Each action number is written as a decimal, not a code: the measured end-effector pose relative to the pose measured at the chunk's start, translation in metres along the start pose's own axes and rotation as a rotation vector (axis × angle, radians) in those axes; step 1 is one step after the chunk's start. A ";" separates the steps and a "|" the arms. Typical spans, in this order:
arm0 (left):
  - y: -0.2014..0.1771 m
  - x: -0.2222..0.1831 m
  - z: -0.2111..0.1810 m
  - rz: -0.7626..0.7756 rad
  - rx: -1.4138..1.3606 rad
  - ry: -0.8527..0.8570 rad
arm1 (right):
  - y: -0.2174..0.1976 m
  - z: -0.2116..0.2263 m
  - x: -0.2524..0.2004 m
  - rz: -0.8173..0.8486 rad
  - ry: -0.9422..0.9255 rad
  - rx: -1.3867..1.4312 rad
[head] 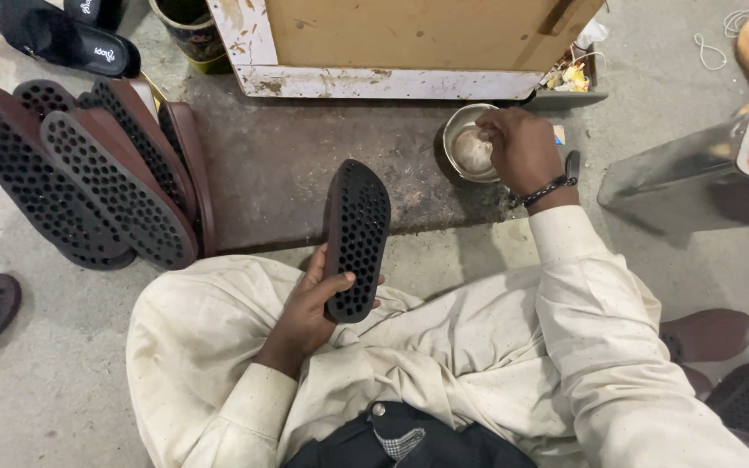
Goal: Applying a liquid substance, likely adhesive or a finishing agent, to the edges of rubber shoe soles using a small applicator.
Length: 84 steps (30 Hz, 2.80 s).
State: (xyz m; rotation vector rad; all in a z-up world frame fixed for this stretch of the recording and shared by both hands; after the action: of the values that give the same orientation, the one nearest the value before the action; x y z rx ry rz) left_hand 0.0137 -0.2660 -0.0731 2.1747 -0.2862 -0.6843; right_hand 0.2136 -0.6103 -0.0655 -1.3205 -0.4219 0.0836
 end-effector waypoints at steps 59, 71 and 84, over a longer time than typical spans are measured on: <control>-0.014 -0.019 0.018 0.338 -0.199 -0.088 | -0.127 0.274 -0.085 -0.292 -0.263 0.612; 0.002 -0.060 0.017 -0.092 0.443 0.062 | -0.143 0.260 -0.064 -0.164 -0.262 0.537; 0.045 -0.073 -0.005 0.163 0.347 0.046 | -0.164 0.226 -0.046 -0.156 -0.201 0.655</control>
State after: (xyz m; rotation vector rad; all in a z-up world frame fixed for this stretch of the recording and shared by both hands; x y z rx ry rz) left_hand -0.0430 -0.2611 -0.0081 2.4564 -0.5876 -0.5214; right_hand 0.0640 -0.4578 0.1199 -0.6336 -0.6053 0.2064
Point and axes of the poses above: each hand's wrist, its own x-axis towards the middle knuckle, its own y-axis out of the palm, z = x × y, the point moved 4 cm from there along x, towards the middle knuckle, and after that the axes turned 2 degrees about z, right-handed, at the moved point
